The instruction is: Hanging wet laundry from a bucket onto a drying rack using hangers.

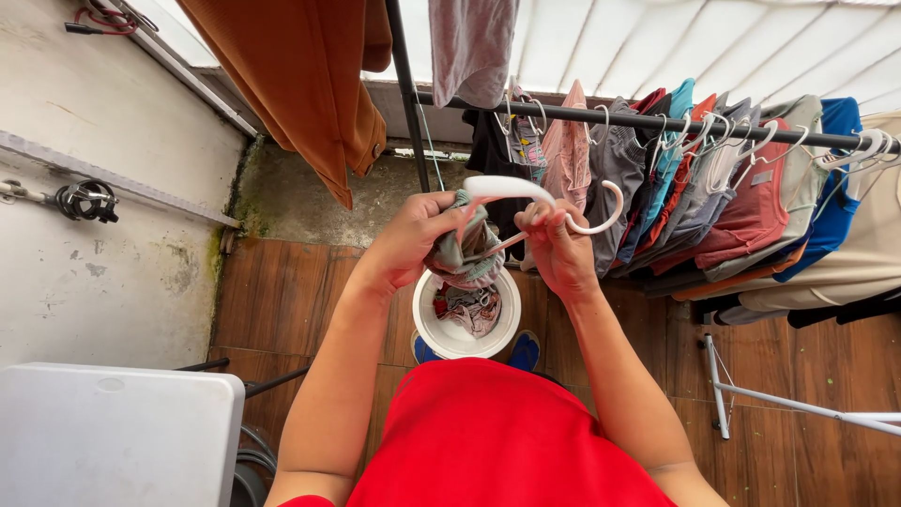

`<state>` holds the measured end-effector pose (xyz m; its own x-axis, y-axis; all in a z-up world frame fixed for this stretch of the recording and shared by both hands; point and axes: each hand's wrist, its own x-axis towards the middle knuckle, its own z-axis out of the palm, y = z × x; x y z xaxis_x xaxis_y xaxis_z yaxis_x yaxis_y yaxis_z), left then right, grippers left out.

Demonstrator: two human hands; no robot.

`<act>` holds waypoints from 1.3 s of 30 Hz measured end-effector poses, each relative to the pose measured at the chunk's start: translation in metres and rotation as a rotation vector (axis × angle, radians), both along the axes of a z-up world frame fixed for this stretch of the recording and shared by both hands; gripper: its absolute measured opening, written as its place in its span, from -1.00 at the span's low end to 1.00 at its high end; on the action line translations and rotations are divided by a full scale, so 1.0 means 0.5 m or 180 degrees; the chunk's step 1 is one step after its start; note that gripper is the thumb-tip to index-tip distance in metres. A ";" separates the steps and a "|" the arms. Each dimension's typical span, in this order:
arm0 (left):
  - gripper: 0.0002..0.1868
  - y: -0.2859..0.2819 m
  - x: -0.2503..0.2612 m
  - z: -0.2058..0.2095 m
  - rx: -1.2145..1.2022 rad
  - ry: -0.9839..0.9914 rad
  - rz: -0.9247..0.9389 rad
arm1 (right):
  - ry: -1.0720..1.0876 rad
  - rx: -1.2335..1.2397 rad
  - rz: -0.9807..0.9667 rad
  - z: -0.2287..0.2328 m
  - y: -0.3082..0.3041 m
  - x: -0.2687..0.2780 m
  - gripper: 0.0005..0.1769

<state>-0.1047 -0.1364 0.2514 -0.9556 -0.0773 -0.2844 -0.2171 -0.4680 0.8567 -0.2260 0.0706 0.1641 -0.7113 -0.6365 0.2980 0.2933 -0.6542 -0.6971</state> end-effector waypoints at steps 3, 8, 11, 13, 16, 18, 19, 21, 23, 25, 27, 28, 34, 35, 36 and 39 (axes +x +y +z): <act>-0.80 -0.033 0.022 -0.041 -0.1645 0.0020 0.0384 | 0.0247 0.0492 -0.0160 -0.028 0.020 -0.030 -0.62; -0.82 -0.024 0.048 0.017 -0.3514 0.0234 0.0895 | 0.1137 0.1442 -0.0472 0.022 0.045 -0.056 -0.58; -0.80 -0.004 0.044 0.000 -0.3404 0.0056 0.1089 | 0.1171 0.1289 -0.0306 0.060 0.015 -0.035 -0.59; -0.77 0.001 0.030 -0.019 -0.3065 0.0026 0.1149 | 0.0957 0.0937 -0.0130 0.078 -0.012 -0.029 -0.60; -0.83 0.002 0.015 -0.017 -0.3185 0.0515 0.1093 | 0.0222 -0.0054 0.0153 0.088 -0.036 -0.026 -0.61; -0.79 0.006 0.013 0.028 -0.2435 0.0235 0.0701 | -0.0056 -0.0490 0.0286 0.095 -0.046 -0.024 -0.61; -0.79 0.005 0.009 0.036 -0.2448 0.0241 0.0707 | -0.0049 -0.0503 0.0292 0.091 -0.050 -0.022 -0.61; -0.78 0.002 0.004 0.051 -0.1017 0.0283 0.0381 | -0.0101 -0.0546 0.0424 0.084 -0.059 -0.016 -0.60; -0.78 0.005 0.004 0.092 -0.0740 0.0360 0.0266 | -0.0092 -0.0475 0.0486 0.068 -0.069 -0.003 -0.59; -0.78 -0.001 0.002 0.106 -0.0470 0.0441 0.0149 | -0.0081 -0.0411 0.0546 0.058 -0.076 0.004 -0.58; -0.77 -0.016 0.002 0.093 -0.0289 0.0713 0.0291 | -0.0064 -0.0219 0.0435 0.051 -0.080 0.011 -0.60; -0.77 -0.020 0.011 0.114 -0.0296 0.0713 0.0294 | -0.0065 -0.0225 0.0439 0.046 -0.076 0.005 -0.60; -0.87 -0.058 0.068 0.152 -0.2343 0.0455 0.0751 | 0.1190 0.0987 -0.0259 0.042 -0.022 -0.066 -0.55; -0.86 -0.056 0.075 0.163 -0.2521 0.0296 0.0977 | 0.1469 0.1303 -0.0211 0.045 -0.011 -0.080 -0.56; -0.83 -0.054 0.083 0.173 -0.2696 0.0132 0.1207 | 0.1747 0.1618 -0.0157 0.048 -0.001 -0.094 -0.56; -0.82 -0.062 0.086 0.139 -0.3398 0.0338 0.1548 | 0.2341 0.2113 0.0007 0.082 -0.005 -0.090 -0.61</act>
